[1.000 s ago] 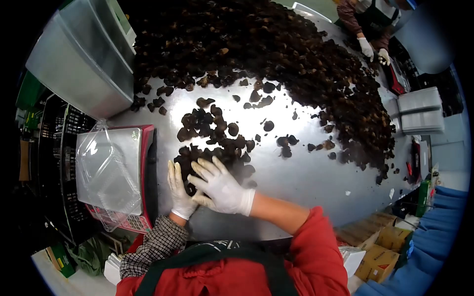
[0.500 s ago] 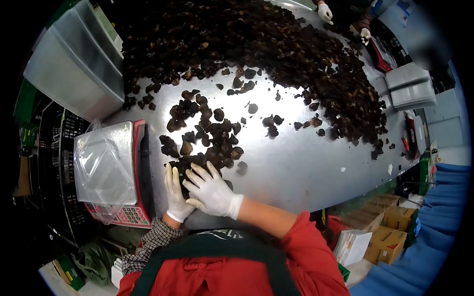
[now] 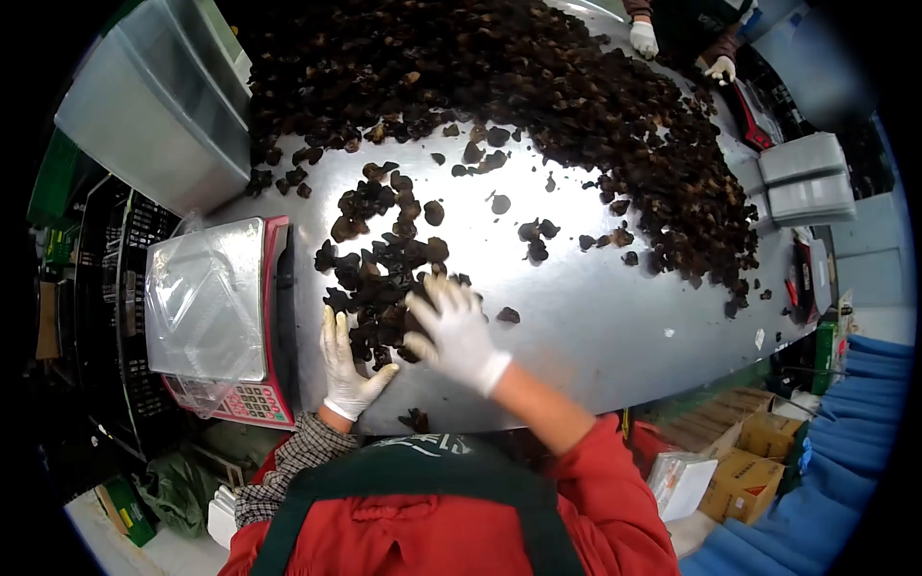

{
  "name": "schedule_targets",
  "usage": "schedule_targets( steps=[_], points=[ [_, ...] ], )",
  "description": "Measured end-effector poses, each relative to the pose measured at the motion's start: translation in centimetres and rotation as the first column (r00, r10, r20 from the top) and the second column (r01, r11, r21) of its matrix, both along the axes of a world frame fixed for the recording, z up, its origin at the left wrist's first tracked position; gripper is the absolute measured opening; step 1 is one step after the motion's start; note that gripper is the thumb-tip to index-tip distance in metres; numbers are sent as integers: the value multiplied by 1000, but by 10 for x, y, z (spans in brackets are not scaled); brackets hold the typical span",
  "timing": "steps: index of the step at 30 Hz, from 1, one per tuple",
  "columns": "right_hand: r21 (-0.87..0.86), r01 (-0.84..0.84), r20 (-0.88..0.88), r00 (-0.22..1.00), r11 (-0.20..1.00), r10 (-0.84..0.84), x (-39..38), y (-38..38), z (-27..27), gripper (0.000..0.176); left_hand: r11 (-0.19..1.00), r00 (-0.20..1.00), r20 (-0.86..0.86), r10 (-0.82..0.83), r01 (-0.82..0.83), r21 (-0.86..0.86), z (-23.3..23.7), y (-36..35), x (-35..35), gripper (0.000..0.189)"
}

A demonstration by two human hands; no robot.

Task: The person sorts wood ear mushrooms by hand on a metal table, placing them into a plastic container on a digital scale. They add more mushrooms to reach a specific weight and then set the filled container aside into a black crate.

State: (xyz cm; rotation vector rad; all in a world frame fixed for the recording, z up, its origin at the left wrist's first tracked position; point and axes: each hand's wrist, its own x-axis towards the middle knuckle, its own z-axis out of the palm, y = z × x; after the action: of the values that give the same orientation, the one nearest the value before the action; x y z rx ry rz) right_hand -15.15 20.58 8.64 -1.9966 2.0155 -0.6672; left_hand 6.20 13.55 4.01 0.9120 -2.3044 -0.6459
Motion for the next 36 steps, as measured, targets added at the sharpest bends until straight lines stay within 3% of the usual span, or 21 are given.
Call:
schedule_targets(
  steps=[4,7,9,11,13,14,16,19,23,25,27,29,30,31,33,35,36],
  points=[
    [-31,-78,158,984,996,82,18,44,22,42,1000,1000,-26,11,-11,5,3,-4,0,108],
    [-135,36,155,988,990,-15,-9,13,26,40,995,983,-171,70,-56,88,29,-20,-21,94],
    [-139,145,114,985,980,-130,-26,-31,19,40,990,991,-32,129,-131,-62,32,-43,-40,86],
    [-109,163,-42,985,981,-169,-36,-71,-3,45,972,970,92,226,-218,-87,26,-64,-59,70],
    [-26,119,-80,990,993,-121,-25,-81,-13,47,986,950,268,160,-143,-83,6,-78,-58,59],
    [38,59,-21,998,998,-58,-13,-71,-17,49,997,985,159,74,-73,-14,7,-74,-55,52],
    [-12,-67,32,997,998,67,7,-37,-1,44,1000,996,85,-13,11,26,19,-51,-39,49],
    [-52,-155,234,958,987,163,-1,-28,23,32,997,999,-7,-52,52,51,38,-28,-11,48],
    [-181,132,226,970,975,-89,-47,-102,7,28,995,995,30,94,-93,-26,35,-30,1,55],
    [-128,221,132,970,967,-204,-61,-143,-2,30,983,983,51,178,-180,36,26,-34,2,62],
    [20,233,-85,969,972,-231,-57,-157,-10,29,964,965,87,247,-253,81,17,-37,4,63],
    [157,47,112,992,986,-65,-38,-134,-9,27,962,973,44,226,-230,148,10,-34,11,69],
    [41,-63,177,983,997,55,-24,-116,-5,25,963,975,13,224,-223,154,9,-32,13,71],
    [127,-185,275,950,974,145,-16,-101,13,20,964,975,-21,220,-214,160,6,-32,13,73],
    [142,-222,227,956,965,187,-21,-114,34,23,966,975,-24,222,-217,141,0,-32,13,80],
    [84,25,303,952,996,-49,-40,-151,9,34,962,971,-45,235,-226,151,2,-34,12,82],
    [35,91,176,980,995,-96,-49,-177,3,38,964,972,-31,234,-227,136,2,-34,12,84]
  ],
)
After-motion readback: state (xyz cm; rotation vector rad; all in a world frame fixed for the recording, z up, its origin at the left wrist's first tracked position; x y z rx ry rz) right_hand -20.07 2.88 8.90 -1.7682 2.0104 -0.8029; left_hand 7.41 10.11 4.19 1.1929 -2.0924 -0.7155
